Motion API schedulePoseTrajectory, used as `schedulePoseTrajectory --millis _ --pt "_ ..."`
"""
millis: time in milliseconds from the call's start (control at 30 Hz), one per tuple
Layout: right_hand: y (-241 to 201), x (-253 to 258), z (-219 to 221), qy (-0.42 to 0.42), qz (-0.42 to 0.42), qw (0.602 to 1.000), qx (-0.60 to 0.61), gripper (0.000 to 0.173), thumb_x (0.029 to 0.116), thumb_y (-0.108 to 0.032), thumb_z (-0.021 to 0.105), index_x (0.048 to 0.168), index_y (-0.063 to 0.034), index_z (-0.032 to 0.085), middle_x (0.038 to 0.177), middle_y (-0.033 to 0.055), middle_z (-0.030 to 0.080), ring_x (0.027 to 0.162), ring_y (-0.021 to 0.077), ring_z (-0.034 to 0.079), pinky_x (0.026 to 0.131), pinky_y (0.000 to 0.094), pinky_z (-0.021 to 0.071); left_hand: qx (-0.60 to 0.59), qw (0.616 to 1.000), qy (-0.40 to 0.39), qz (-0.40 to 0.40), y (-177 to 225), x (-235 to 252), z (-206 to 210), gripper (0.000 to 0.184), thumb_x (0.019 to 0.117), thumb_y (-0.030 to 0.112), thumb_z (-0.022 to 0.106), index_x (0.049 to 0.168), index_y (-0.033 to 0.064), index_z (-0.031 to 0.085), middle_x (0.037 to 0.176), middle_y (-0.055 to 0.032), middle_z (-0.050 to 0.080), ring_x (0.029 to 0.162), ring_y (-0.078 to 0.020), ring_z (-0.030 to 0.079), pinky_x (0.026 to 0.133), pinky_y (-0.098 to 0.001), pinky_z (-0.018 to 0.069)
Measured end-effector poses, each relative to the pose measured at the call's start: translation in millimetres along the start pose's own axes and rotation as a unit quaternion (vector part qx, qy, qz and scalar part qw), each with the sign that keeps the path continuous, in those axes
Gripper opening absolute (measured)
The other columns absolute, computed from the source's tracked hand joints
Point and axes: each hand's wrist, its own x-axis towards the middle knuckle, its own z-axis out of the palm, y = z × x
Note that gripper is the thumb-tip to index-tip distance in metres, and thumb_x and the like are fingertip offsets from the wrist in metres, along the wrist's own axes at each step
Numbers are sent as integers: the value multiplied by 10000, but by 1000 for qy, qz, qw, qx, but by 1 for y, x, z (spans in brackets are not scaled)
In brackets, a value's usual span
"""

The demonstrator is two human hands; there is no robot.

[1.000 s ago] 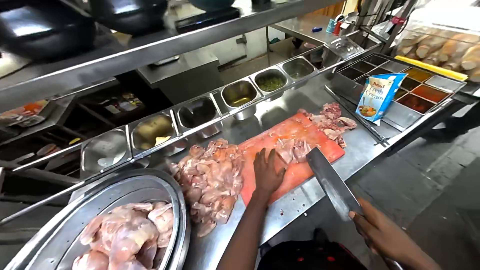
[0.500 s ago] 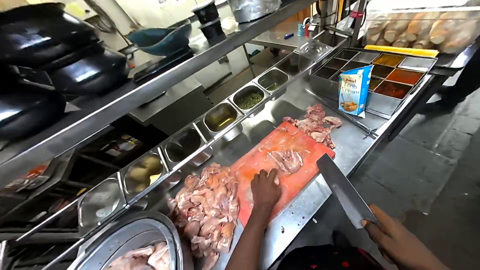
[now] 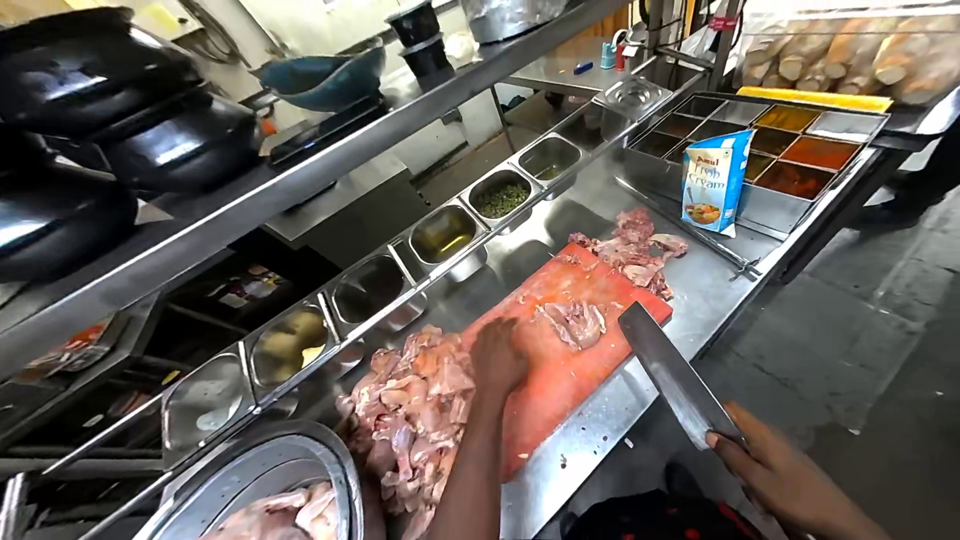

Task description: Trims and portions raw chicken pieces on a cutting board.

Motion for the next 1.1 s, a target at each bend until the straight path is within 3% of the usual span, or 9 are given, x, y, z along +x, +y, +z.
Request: schedulePoseTrajectory --millis 133,233,367,433,567,700,800,1000,1100 --pt "13 -17 -13 31 -19 999 -32 419 1026 -363 540 1349 -96 520 826 130 658 606 276 653 574 500 573 -1 995 -59 85 32 71 40 669 939 233 648 1569 170 430 1650 -104 357 1491 -395 350 1106 -660 390" --pt "28 -35 -23 56 -5 998 -40 424 1043 -338 537 1353 -50 514 856 168 674 663 326 676 632 564 575 -22 994 -73 78 28 91 48 437 943 254 654 1345 86 633 1438 -157 568 1344 -369 522 1099 -587 441" --pt "56 -41 -20 90 30 995 24 428 1037 -342 531 1361 -62 506 850 154 675 622 299 669 589 537 582 5 983 -145 109 31 72 39 251 923 225 655 1118 77 707 1162 -143 690 1110 -314 664 970 -557 539" --pt "62 -37 -17 85 59 994 47 461 1034 -352 534 1392 -69 469 837 154 666 610 300 664 580 534 583 -2 978 -172 117 34 54 39 307 932 310 663 1130 79 706 1177 -134 679 1100 -299 664 966 -548 545" --pt "61 -20 -13 63 47 994 74 477 1010 -381 550 1390 -102 475 789 122 642 563 261 636 526 482 567 -43 982 -171 67 48 24 44 669 914 500 672 1446 112 554 1433 -189 540 1234 -363 598 1015 -570 516" --pt "49 -4 -8 39 11 998 40 472 994 -436 545 1367 -148 516 831 103 656 586 248 638 548 485 567 -21 995 -79 50 68 0 67 440 917 410 639 1245 123 694 1363 -139 599 1205 -357 598 988 -544 517" --pt "42 1 -3 24 -24 999 26 428 992 -417 543 1327 -151 541 816 82 658 587 227 641 552 467 569 0 990 -38 134 65 -20 80 322 969 267 548 1204 131 721 1263 -89 682 1179 -276 641 1002 -454 531" --pt "54 -4 -1 30 -36 998 33 435 991 -380 576 1329 -107 552 875 114 682 661 263 673 622 515 578 -94 960 -259 51 64 1 9 256 897 184 708 1124 67 695 1079 -127 710 970 -268 695 881 -508 572" --pt "59 -10 -5 32 -19 998 55 426 1006 -352 575 1340 -93 524 828 125 671 595 266 650 567 505 571 -288 934 -197 73 90 19 -33 269 908 60 704 1163 -6 647 1059 -163 683 869 -269 684 802 -469 592"
